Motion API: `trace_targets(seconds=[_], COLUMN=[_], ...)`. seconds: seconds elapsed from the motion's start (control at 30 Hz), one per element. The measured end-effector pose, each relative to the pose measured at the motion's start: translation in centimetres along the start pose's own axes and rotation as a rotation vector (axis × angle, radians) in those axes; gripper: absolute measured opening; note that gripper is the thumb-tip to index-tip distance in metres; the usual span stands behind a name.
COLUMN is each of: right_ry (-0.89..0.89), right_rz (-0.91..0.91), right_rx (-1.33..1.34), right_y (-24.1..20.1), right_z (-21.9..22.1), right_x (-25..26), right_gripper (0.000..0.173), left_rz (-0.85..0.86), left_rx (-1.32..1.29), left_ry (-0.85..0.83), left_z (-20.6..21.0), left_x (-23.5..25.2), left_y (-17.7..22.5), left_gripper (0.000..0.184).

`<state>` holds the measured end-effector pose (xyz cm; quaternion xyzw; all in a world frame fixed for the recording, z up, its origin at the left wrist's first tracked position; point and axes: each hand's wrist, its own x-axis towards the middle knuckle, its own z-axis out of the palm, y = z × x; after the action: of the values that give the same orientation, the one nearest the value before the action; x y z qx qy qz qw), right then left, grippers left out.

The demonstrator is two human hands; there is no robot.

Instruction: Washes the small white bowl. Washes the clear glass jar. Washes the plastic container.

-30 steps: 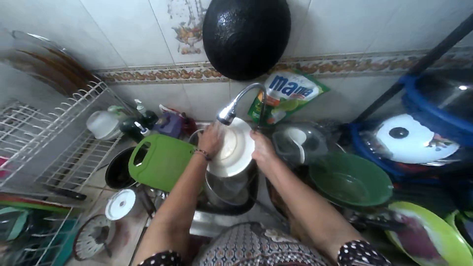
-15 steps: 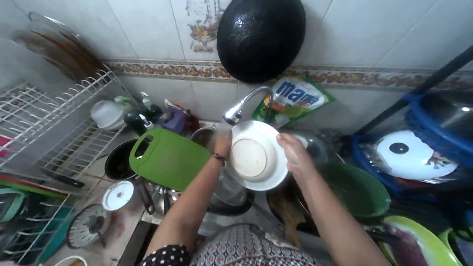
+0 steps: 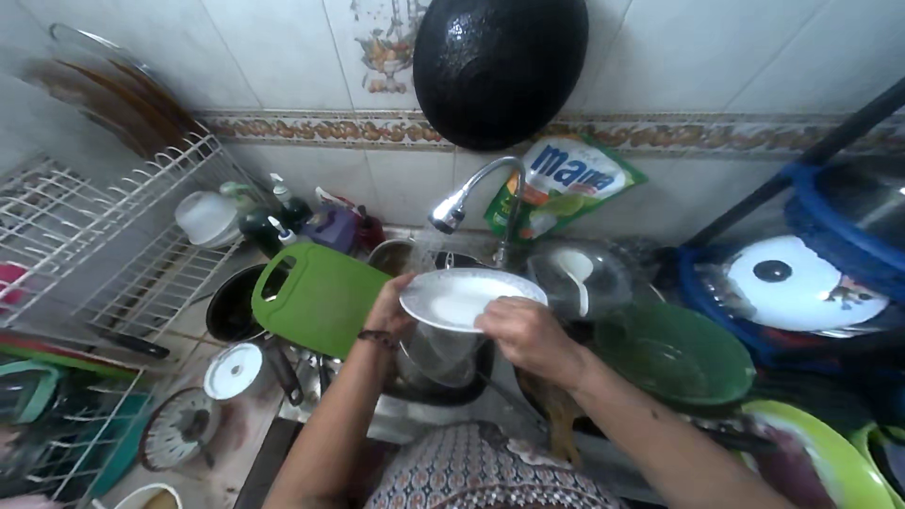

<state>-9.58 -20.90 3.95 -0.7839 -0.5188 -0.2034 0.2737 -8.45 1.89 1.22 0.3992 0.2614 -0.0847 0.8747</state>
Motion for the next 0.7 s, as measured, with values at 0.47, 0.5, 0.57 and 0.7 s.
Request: trace_targets(seconds=[0.47,0.5,0.57,0.7], right_ry=[-0.724,-0.766,-0.786,-0.658], right_rz=[0.645,0.729,0.815,0.763], right_rx=[-0.019,-0.054,-0.106,-0.142], right_y=[3.4,4.2,6.0,8.5], right_z=[1.0,1.4,3.0,7.9], right_x=[0.8,1.5,2.7,3.8], right_gripper=[0.06,0.062,0.069,0.07], left_rz=[0.273,0.288,0.301,0.247], left_rx=[0.1,0.117,0.151,0.155], left_ry=[0.167,0.167,0.147,0.113], left_z=[-3.4,-3.4,-3.6,-3.2], left_x=[-0.1,-0.2,-0.3,-0.4], left_y=[-2.9,-3.0,-3.3,-4.0], left_gripper=[0.063,0.063,0.063,0.061])
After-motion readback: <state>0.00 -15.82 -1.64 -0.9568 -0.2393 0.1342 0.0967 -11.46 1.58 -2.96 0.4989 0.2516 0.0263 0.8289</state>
